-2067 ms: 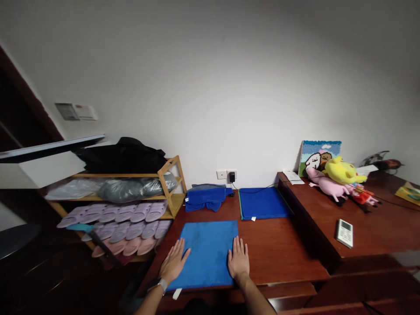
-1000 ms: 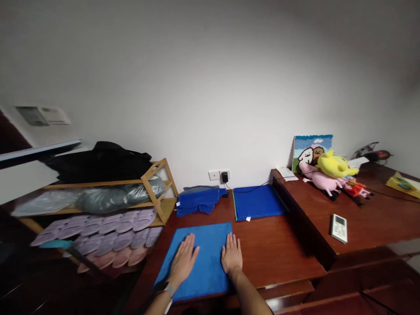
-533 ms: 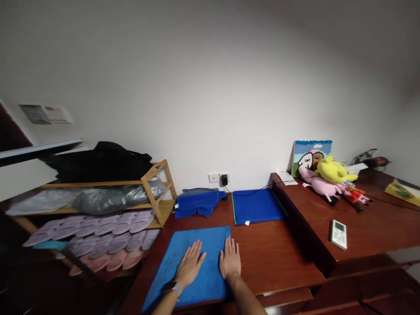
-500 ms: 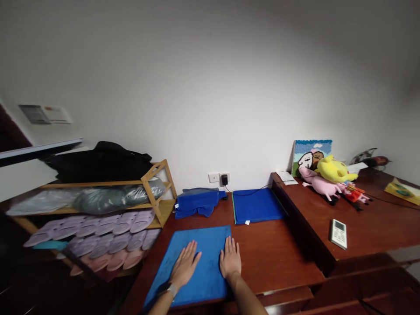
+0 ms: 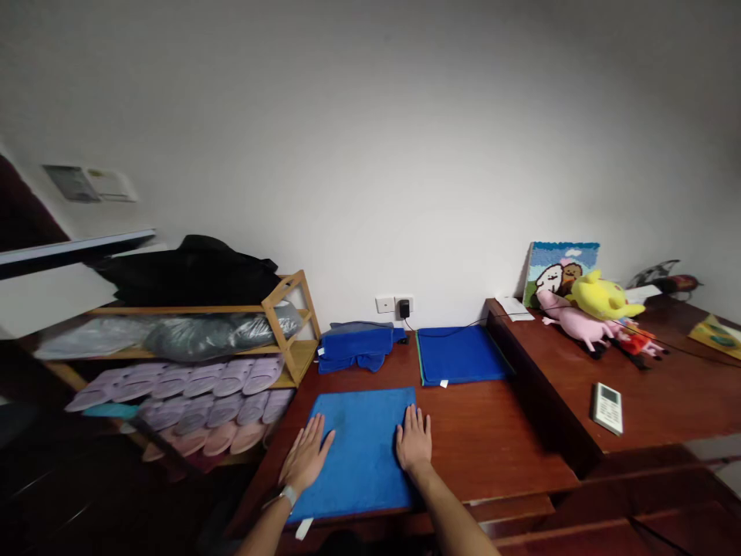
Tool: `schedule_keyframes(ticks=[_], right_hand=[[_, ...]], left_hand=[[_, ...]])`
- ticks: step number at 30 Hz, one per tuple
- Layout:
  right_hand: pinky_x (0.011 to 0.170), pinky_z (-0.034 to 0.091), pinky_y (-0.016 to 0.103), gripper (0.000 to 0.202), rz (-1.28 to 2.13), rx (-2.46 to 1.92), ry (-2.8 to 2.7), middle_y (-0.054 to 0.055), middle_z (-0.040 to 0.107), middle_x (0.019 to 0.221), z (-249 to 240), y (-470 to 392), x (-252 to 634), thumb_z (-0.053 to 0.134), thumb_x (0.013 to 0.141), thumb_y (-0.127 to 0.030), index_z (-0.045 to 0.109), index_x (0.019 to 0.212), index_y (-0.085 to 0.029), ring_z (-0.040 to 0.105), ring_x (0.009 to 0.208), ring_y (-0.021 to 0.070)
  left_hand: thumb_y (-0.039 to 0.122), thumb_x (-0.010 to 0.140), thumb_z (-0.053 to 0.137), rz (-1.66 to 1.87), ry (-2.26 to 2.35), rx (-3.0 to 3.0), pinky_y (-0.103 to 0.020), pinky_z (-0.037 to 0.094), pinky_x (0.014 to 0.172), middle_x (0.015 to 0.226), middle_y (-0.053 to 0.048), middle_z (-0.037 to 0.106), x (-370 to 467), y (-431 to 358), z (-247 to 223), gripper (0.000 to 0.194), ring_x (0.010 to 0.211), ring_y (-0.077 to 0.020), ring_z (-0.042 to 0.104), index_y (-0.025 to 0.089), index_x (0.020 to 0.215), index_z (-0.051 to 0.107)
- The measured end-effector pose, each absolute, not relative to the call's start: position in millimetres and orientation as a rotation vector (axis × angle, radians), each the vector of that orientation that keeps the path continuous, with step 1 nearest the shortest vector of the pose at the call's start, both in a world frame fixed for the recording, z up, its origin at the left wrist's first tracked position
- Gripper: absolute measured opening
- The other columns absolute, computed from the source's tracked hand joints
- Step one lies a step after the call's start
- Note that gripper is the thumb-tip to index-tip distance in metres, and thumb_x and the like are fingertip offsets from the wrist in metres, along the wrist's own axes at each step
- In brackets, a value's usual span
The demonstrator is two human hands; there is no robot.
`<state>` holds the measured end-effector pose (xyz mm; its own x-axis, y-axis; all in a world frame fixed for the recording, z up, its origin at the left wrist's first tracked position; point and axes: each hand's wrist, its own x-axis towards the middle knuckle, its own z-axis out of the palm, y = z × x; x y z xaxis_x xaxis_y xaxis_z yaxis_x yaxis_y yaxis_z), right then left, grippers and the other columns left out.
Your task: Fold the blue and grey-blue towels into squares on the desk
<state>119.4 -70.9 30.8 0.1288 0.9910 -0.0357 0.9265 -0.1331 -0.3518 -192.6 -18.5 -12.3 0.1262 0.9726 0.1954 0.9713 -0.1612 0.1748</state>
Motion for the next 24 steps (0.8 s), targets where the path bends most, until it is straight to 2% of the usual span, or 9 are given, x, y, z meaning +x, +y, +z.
schedule_keyframes(ticks=[4,9,17,24], right_hand=[[0.129,0.003,0.043,0.065,0.401,-2.133,-1.878,0.003,0.014,0.172,44,-48,119,0.017,0.105,-0.042,0.018,0.164,-0.015,0.010,0.160,0.0216],[0.129,0.002,0.042,0.066,0.442,-2.163,-1.877,0.004,0.014,0.172,42,-25,124,0.016,0.105,-0.044,0.018,0.164,-0.014,0.010,0.160,0.0211],[0.129,0.000,0.041,0.068,0.444,-2.123,-1.856,0.005,0.015,0.171,34,-26,127,0.017,0.105,-0.045,0.017,0.164,-0.011,0.010,0.160,0.0209],[0.129,0.001,0.042,0.067,0.452,-2.104,-1.853,0.005,0.016,0.171,35,-26,128,0.018,0.104,-0.042,0.018,0.163,-0.011,0.009,0.160,0.0218]], left_hand=[[0.066,0.101,0.023,0.407,2.025,2.353,-0.048,0.023,0.128,0.168,-0.014,0.030,-194,-20,-10,0.082,0.157,-0.0261,0.027,0.010,0.160,0.032],[0.065,0.102,0.025,0.450,2.021,2.370,-0.050,0.024,0.128,0.167,-0.014,0.031,-198,-21,-12,0.080,0.156,-0.0262,0.029,0.012,0.161,0.031],[0.062,0.103,0.024,0.392,2.015,2.370,-0.049,0.024,0.128,0.169,-0.012,0.029,-196,-23,-10,0.077,0.157,-0.0253,0.026,0.013,0.162,0.028],[0.056,0.104,0.022,0.233,2.004,2.342,-0.049,0.026,0.127,0.168,-0.011,0.032,-205,-16,-2,0.072,0.156,-0.0251,0.030,0.013,0.161,0.030]])
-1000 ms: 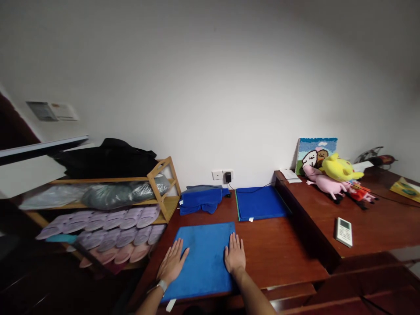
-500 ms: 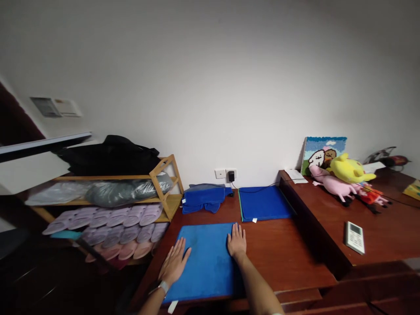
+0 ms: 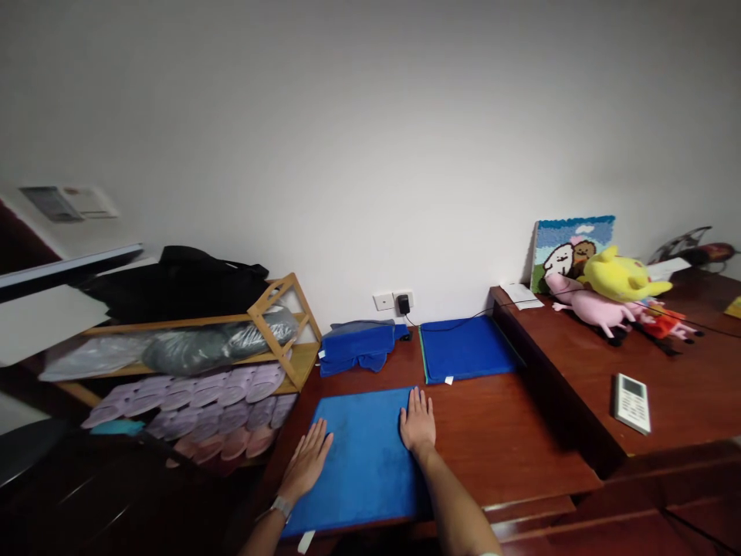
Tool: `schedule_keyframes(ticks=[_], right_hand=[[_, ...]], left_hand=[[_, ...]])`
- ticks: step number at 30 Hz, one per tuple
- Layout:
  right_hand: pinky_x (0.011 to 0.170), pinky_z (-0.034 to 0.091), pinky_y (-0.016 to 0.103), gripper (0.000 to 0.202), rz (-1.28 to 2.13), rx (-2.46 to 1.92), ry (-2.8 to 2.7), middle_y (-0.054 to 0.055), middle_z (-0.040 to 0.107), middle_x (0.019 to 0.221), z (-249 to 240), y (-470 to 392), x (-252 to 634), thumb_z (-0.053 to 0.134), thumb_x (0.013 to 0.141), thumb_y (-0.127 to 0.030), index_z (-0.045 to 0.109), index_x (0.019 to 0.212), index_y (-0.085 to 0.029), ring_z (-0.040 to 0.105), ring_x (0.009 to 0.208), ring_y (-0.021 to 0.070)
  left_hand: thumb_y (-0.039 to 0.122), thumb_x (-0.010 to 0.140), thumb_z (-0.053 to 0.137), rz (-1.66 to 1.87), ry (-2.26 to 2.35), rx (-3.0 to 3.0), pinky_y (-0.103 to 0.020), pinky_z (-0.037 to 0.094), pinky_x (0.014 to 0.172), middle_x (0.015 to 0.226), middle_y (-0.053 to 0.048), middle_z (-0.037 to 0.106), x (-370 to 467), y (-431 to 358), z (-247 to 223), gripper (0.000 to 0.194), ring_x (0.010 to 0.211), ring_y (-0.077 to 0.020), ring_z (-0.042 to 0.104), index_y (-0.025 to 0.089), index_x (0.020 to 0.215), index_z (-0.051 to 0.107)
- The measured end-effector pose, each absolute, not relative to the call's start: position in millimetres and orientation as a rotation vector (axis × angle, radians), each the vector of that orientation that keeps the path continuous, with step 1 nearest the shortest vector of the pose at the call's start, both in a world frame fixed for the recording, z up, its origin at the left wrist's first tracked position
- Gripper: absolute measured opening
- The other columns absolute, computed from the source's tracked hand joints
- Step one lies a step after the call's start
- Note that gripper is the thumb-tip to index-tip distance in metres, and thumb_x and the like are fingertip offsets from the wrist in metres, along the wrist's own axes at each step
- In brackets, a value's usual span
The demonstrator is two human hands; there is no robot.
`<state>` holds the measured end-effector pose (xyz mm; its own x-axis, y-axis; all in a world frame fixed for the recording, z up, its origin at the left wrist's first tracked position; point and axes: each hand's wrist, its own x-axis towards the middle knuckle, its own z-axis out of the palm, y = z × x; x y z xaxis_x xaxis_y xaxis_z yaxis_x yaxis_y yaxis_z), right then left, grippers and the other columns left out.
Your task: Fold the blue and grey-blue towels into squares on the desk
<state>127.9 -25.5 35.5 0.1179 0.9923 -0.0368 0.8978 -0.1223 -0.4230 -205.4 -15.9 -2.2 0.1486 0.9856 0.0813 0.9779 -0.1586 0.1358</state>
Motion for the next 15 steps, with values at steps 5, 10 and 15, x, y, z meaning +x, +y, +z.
schedule_keyframes(ticks=[5,10,15], right_hand=[[0.129,0.000,0.042,0.066,0.442,-2.085,-1.837,0.006,0.017,0.171,31,-23,128,0.019,0.104,-0.042,0.020,0.163,-0.012,0.010,0.160,0.0215],[0.129,0.002,0.043,0.066,0.409,-2.098,-1.877,0.007,0.016,0.171,29,-24,128,0.019,0.104,-0.041,0.020,0.163,-0.010,0.010,0.160,0.0227],[0.128,0.003,0.043,0.066,0.381,-2.107,-1.895,0.006,0.017,0.171,24,-22,128,0.020,0.104,-0.040,0.021,0.163,-0.012,0.010,0.160,0.0225]], left_hand=[[0.055,0.105,0.021,0.356,1.947,2.458,-0.049,0.023,0.129,0.168,-0.013,0.030,-155,-7,16,0.073,0.157,-0.0255,0.027,0.010,0.161,0.028],[0.055,0.106,0.020,0.364,1.537,2.644,-0.045,0.025,0.129,0.168,-0.008,0.033,-45,-4,24,0.068,0.156,-0.0221,0.028,0.017,0.162,0.029],[0.059,0.105,0.015,0.300,1.625,2.516,-0.046,0.022,0.129,0.168,-0.008,0.033,-13,6,19,0.072,0.157,-0.0229,0.027,0.018,0.161,0.031]])
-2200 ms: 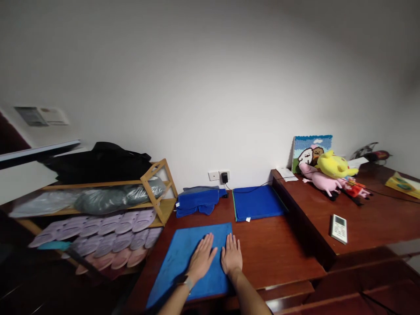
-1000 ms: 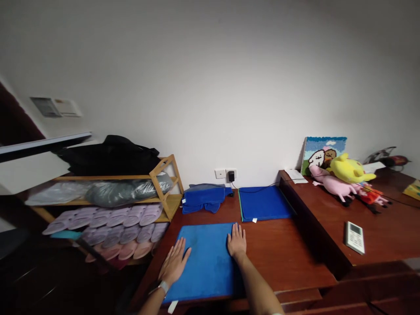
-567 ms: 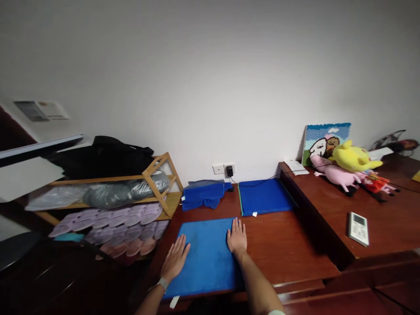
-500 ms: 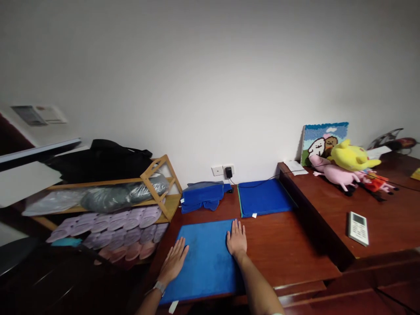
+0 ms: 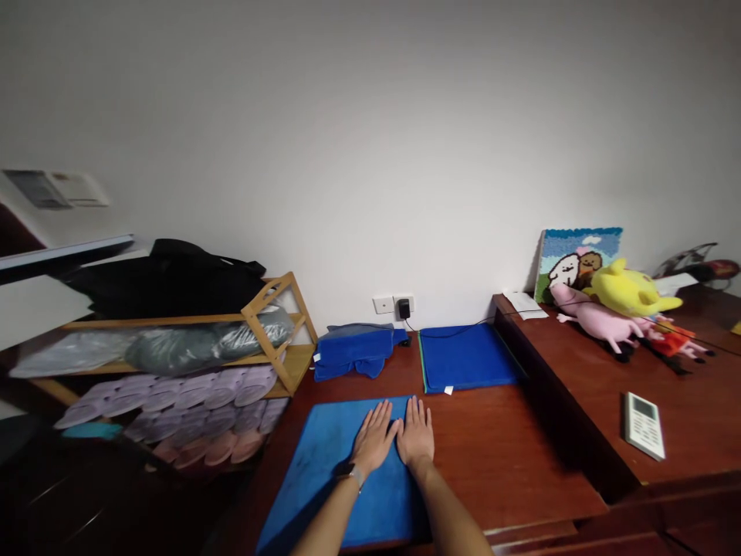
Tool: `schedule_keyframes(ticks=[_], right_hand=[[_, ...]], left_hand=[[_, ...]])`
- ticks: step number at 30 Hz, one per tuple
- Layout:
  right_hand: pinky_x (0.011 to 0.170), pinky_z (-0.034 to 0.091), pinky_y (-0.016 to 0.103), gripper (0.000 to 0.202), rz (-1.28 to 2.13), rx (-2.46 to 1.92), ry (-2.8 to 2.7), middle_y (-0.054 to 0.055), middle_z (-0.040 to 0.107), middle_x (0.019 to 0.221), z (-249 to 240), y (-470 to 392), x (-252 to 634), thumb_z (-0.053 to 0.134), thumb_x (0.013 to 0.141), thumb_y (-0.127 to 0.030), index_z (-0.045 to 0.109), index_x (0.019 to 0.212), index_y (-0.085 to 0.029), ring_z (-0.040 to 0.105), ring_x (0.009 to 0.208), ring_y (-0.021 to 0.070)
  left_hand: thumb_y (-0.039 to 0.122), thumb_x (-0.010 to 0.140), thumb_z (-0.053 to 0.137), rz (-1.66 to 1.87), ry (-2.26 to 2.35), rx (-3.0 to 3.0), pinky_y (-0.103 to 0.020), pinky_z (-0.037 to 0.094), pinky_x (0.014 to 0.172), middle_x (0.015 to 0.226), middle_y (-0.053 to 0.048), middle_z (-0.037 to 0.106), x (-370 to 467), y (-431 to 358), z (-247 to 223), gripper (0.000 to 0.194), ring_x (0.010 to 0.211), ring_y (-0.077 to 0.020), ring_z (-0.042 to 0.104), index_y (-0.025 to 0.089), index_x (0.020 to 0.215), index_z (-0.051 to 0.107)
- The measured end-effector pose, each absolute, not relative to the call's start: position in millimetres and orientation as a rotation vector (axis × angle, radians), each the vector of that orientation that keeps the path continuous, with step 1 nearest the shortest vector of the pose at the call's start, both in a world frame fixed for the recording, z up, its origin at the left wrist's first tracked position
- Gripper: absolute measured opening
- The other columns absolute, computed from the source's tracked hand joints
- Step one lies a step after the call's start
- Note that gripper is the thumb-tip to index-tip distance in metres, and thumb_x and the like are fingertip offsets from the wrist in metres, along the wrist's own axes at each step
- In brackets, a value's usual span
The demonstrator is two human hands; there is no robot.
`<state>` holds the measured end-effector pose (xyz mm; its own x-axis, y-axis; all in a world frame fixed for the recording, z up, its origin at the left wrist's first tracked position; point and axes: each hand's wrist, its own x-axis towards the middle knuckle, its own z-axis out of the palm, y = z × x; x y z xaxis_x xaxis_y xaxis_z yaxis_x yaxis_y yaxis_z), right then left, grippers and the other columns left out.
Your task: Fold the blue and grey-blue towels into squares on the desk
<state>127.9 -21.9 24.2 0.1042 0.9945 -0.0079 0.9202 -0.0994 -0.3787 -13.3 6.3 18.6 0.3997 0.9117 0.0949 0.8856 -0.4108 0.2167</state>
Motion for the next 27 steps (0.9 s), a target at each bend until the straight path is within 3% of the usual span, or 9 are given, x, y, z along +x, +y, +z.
schedule_keyframes(ticks=[5,11,27], right_hand=[[0.129,0.001,0.042,0.066,0.407,-2.117,-1.870,0.005,0.015,0.171,26,-22,127,0.017,0.104,-0.042,0.018,0.164,-0.012,0.009,0.160,0.0212],[0.129,0.002,0.042,0.066,0.422,-2.119,-1.864,0.004,0.015,0.171,30,-24,127,0.017,0.105,-0.043,0.019,0.164,-0.014,0.009,0.160,0.0208],[0.129,0.002,0.042,0.067,0.422,-2.146,-1.863,0.002,0.013,0.172,31,-22,125,0.019,0.104,-0.043,0.018,0.164,-0.014,0.008,0.160,0.0203]], left_hand=[[0.063,0.103,0.016,0.282,1.910,2.361,-0.048,0.018,0.129,0.169,-0.010,0.030,-94,22,11,0.077,0.158,-0.0258,0.023,0.014,0.162,0.030],[0.065,0.102,0.022,0.368,2.073,2.270,-0.049,0.024,0.127,0.169,-0.014,0.028,-186,34,-1,0.081,0.157,-0.0278,0.024,0.009,0.161,0.031],[0.061,0.102,0.021,0.461,2.096,2.296,-0.048,0.024,0.128,0.167,-0.016,0.032,-191,39,-16,0.079,0.157,-0.0264,0.027,0.008,0.159,0.033]])
